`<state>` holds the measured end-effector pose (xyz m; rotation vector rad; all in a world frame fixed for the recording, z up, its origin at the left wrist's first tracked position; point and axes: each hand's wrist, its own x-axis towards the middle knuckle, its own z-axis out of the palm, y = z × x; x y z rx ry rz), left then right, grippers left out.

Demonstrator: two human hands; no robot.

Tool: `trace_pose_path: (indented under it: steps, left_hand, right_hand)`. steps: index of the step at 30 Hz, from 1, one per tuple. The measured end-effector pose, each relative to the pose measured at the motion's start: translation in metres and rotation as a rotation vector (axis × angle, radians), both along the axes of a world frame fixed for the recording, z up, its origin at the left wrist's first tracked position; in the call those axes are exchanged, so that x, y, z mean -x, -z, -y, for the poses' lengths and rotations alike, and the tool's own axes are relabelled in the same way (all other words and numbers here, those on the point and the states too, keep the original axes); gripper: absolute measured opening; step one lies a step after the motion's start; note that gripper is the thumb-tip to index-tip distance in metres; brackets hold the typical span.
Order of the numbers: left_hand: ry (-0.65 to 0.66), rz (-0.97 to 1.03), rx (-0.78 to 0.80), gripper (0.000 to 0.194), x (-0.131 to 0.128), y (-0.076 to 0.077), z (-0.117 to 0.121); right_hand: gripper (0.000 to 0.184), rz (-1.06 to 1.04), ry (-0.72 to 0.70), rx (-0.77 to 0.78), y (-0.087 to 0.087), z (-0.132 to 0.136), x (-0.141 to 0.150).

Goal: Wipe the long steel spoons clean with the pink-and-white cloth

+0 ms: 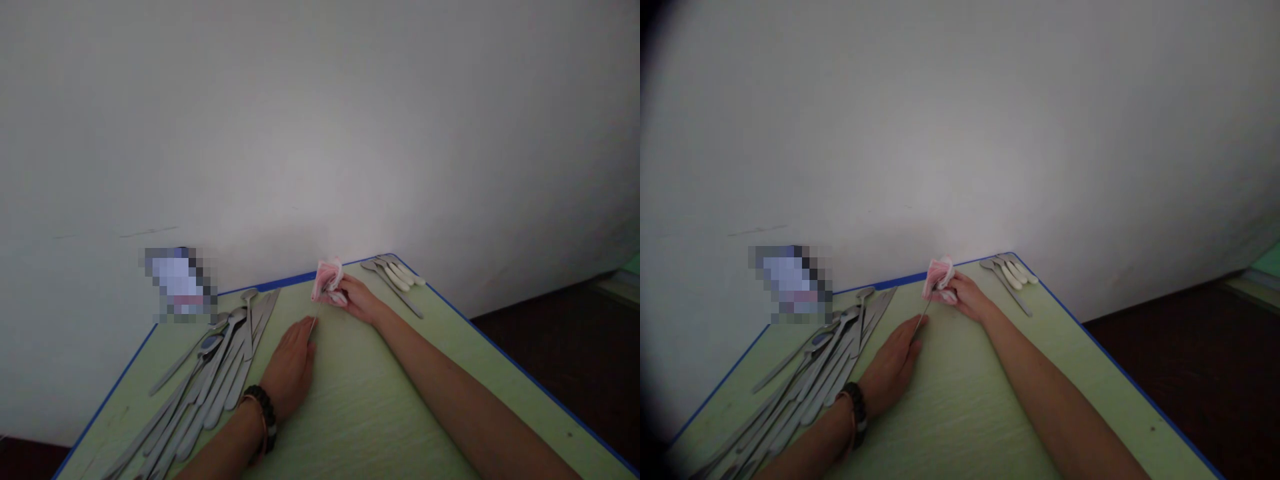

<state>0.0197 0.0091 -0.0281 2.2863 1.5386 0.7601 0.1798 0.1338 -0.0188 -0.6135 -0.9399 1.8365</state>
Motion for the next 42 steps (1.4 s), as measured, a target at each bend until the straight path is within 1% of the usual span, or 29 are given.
trace_pose_path:
  steps: [3,6,7,9,11,12,14,16,18,20,22,24,27,31,33,38,42]
  left_hand:
    - [0.025,0.085,0.034,0.047,0.000,-0.003,0.001]
    - [0.024,0.176,0.073,0.055,-0.002,-0.009,0.003]
    - [0.008,0.203,0.091,0.055,-0.003,-0.011,0.003]
    - [-0.046,0.251,0.113,0.048,-0.005,-0.014,0.003]
    - [-0.092,0.283,0.097,0.041,-0.005,-0.016,0.002]
    - [-0.104,0.287,0.078,0.040,-0.005,-0.016,0.001]
    - [-0.106,0.269,0.029,0.045,-0.004,-0.015,0.001]
    - [-0.109,0.229,-0.006,0.050,-0.003,-0.013,0.001]
    - [-0.112,0.191,-0.014,0.046,-0.002,-0.011,0.001]
    - [-0.105,0.155,0.001,0.038,-0.002,-0.009,0.000]
    - [-0.096,0.119,0.020,0.032,-0.002,-0.008,0.000]
    - [-0.088,0.095,0.027,0.031,-0.003,-0.008,-0.001]
    - [-0.076,0.086,0.018,0.031,-0.003,-0.009,0.000]
    - [-0.063,0.083,-0.022,0.031,-0.005,-0.013,0.003]
    - [-0.044,0.066,-0.034,0.031,-0.007,-0.014,0.005]
    - [0.092,-0.075,-0.005,0.031,-0.009,-0.017,0.006]
    - [0.116,-0.109,0.018,0.033,-0.008,-0.018,0.006]
  right_hand:
    - [0.018,-0.018,0.007,0.000,-0.002,0.001,0.000]
    - [0.017,-0.039,-0.009,0.006,-0.004,0.001,0.000]
    - [0.015,-0.043,-0.014,0.015,-0.004,0.001,0.000]
    - [0.012,-0.041,-0.021,0.044,-0.005,0.001,0.001]
    - [0.015,-0.032,-0.029,0.075,-0.006,0.000,0.001]
    - [0.018,-0.028,-0.031,0.086,-0.006,0.000,0.000]
    - [0.025,-0.031,-0.044,0.101,-0.006,-0.001,-0.001]
    - [0.036,-0.044,-0.090,0.105,-0.007,-0.001,-0.003]
    - [0.045,-0.054,-0.141,0.099,-0.007,-0.001,-0.005]
    - [0.049,-0.049,-0.161,0.104,-0.006,-0.002,-0.006]
    - [0.045,-0.025,-0.148,0.125,-0.004,-0.002,-0.006]
    - [0.037,0.001,-0.116,0.129,-0.002,-0.003,-0.004]
    - [0.028,0.031,-0.070,0.080,-0.001,-0.003,-0.001]
    - [0.031,0.084,-0.085,-0.025,0.000,-0.001,0.001]
    - [0.031,0.100,-0.098,-0.052,0.000,0.001,0.001]
    - [0.029,0.099,-0.132,-0.053,-0.002,0.005,0.000]
    - [0.028,0.110,-0.155,-0.051,-0.004,0.007,-0.002]
